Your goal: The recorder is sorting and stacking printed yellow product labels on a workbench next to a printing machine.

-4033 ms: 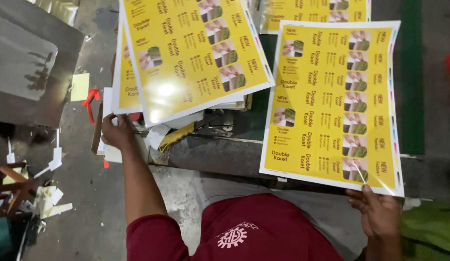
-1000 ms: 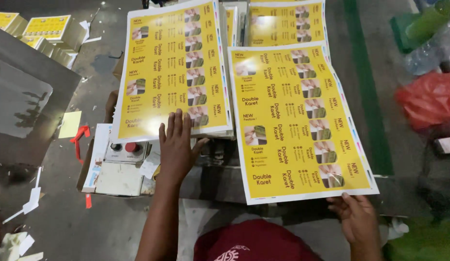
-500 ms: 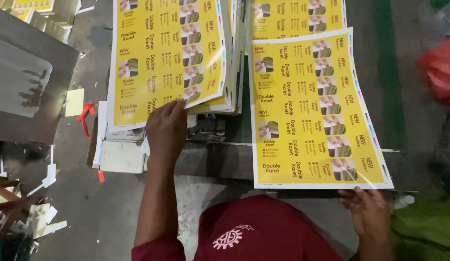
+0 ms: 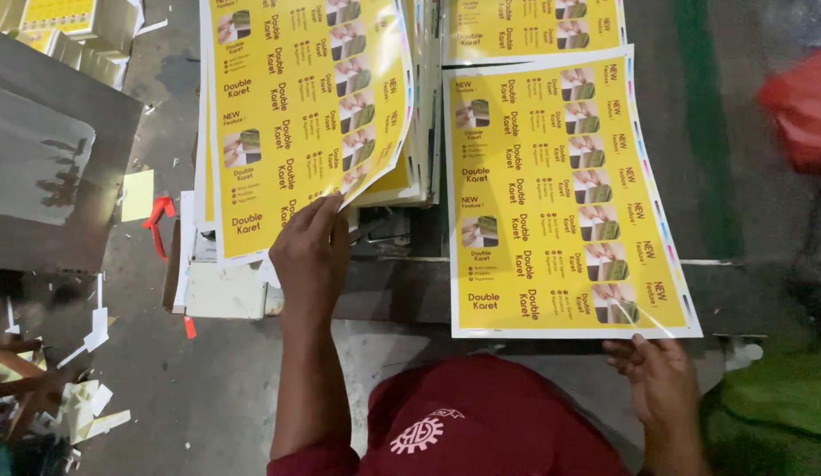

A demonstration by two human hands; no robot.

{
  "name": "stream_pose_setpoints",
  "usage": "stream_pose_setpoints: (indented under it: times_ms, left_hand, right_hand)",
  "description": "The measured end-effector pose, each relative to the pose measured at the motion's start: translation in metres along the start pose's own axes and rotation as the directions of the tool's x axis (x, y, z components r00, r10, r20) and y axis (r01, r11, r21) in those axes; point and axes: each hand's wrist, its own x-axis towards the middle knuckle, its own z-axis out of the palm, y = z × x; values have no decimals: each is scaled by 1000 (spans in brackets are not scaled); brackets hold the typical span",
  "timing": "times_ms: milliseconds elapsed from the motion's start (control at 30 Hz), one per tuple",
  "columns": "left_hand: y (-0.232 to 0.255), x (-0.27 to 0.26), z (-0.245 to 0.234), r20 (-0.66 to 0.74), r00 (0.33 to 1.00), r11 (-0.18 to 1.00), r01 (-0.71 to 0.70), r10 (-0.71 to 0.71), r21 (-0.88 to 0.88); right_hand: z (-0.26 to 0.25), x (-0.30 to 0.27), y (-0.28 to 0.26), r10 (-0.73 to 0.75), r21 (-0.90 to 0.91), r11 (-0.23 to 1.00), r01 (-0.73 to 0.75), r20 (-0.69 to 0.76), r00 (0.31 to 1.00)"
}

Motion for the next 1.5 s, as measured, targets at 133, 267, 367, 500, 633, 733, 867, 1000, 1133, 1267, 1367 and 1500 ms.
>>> stream_pose_setpoints:
  times_ms: [133,267,367,500,633,733,867,1000,1133,1267,1367,1500]
  left_hand:
    - [-1,-2,-2,7,1000,1000,8,-8,12]
    - [0,-4,-3,12,1000,1000,1,-1,-6]
    - [0,-5,-4,18,1000,1000,-1,1,-13]
    - [-16,-12,10,10,999,999,-44,44,-29]
    - [-16,-13,12,3,999,998,-46,47,-48]
    - [-21,-16,18,-2,1000,999,-30,30,-28]
    - [-21,-16,17,-31,997,996,-76,74,-56]
    - [-11,-23,33,-52,982,949,-189,182,-253]
    - [38,-25,54,-80,960,921,-279,268,-272]
    - [79,-40,67,-74,942,914,-337,328,-226]
    - [94,-55,69,26,937,911,-332,348,-245]
    - [94,-67,56,224,884,894,-341,410,-290]
  right_hand:
    - [21,-7,-7,6,-11,1000,-6,-19,1000]
    - [39,0,-13,27,-44,999,-27,11,1000]
    - [51,13,-20,-17,-29,999,19,57,998]
    - [47,57,-1,-133,41,991,130,72,988]
    - [58,76,-13,-151,90,986,141,116,982]
    - [56,84,-17,-110,37,994,105,146,983]
    - [62,59,-32,-35,-56,997,44,161,986]
    - [83,32,-39,10,-143,990,14,161,987]
    - [132,21,-42,-40,-147,986,80,253,967]
    - [182,10,-52,-91,-124,981,149,384,919]
    - [178,24,-37,-84,-75,989,126,419,904]
    - [162,29,-49,-22,-8,1000,27,363,932]
